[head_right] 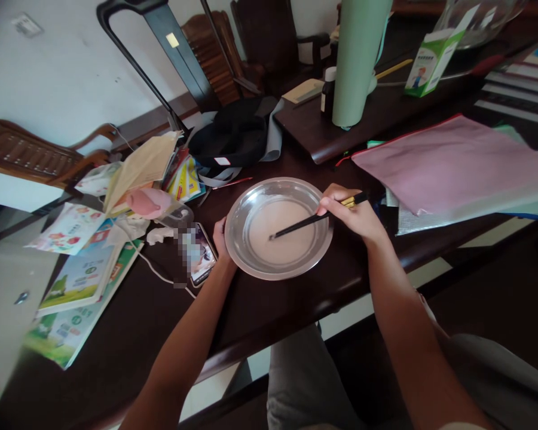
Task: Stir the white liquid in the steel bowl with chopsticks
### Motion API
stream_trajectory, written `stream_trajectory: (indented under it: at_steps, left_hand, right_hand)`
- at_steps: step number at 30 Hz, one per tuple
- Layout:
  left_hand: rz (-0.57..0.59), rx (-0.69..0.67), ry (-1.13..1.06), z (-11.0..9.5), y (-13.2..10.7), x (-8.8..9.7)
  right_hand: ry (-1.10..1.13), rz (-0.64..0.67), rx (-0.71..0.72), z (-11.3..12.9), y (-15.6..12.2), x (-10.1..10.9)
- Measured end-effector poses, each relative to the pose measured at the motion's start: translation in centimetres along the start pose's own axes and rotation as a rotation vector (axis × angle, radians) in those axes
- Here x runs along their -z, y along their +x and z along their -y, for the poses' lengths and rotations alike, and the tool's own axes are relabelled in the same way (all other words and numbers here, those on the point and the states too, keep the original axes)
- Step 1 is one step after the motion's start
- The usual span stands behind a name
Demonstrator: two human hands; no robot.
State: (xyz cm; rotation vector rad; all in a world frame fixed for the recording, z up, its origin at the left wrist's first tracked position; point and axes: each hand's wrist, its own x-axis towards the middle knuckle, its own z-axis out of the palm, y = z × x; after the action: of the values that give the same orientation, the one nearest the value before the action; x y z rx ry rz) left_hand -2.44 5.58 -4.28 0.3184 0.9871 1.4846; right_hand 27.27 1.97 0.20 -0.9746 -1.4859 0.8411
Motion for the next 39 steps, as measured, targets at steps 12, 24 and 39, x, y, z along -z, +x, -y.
stream_trajectory:
  at_steps: [12, 24, 39]
  left_hand:
    - [0.119, 0.036, -0.024, 0.23, 0.13, 0.60]
    - [0.111, 0.045, -0.041, 0.19, 0.18, 0.58]
    - [0.097, 0.047, -0.031, 0.05, -0.15, 0.18]
  right_hand:
    - [-0.013, -0.049, 0.002, 0.09, -0.14, 0.08]
    - [-0.037, -0.162, 0.013, -0.06, -0.07, 0.13]
    - [0.088, -0.137, 0.021, -0.10, -0.08, 0.21]
